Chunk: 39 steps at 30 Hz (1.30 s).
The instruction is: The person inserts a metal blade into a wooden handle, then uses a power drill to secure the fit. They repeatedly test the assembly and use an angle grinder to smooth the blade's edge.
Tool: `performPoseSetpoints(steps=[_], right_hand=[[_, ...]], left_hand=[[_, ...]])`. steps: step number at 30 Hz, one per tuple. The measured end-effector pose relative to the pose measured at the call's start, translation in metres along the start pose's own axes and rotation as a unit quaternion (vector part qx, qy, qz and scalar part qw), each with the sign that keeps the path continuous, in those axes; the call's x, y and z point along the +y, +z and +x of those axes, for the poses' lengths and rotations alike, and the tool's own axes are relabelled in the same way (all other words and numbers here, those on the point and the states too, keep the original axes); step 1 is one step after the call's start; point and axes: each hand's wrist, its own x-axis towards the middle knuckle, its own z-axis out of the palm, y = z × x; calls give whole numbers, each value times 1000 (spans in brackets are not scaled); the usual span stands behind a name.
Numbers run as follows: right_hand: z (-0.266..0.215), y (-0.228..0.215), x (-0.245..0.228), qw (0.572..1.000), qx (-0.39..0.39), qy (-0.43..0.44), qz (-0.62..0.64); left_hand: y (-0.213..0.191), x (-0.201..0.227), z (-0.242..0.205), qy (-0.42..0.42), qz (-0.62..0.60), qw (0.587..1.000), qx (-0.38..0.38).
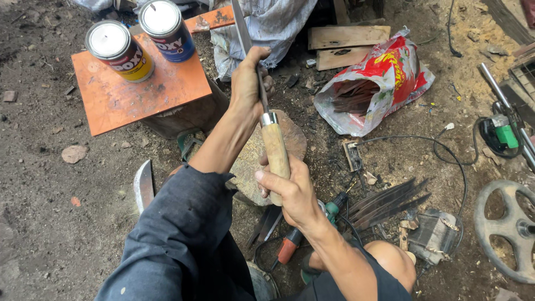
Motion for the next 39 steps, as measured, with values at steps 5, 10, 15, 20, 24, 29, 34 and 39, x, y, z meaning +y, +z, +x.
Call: performPoseSetpoints(steps=[5, 10, 15, 20, 24, 29, 34, 39], right_hand=[[-1, -2, 1, 1000, -5, -8, 10], [-4, -2, -12, 998, -59, -15, 11], [-8, -5, -24, 989, -116, -15, 92], [-7, -5, -23, 985, -115, -15, 129], [-3, -15, -29, 990, -126, -57, -37], [3, -35, -46, 876, -74, -133, -458], [5, -36, -31, 877, -41, -62, -475], [11, -34, -19, 851, -19, -35, -523]], left_hand=[[-4, -4, 3, 5, 5, 1000, -4], [-13, -13, 16, -62, -23, 998, -7], [-28, -35, 35, -133, -31, 989, 55], [-34, -49, 47, -144, -24, 985, 86], [-30, -31, 34, -162, -74, 984, -27], [-9, 18, 2, -37, 44, 977, -206], [2, 29, -23, -34, 13, 964, -263], [5, 28, -37, 19, 53, 967, -249]])
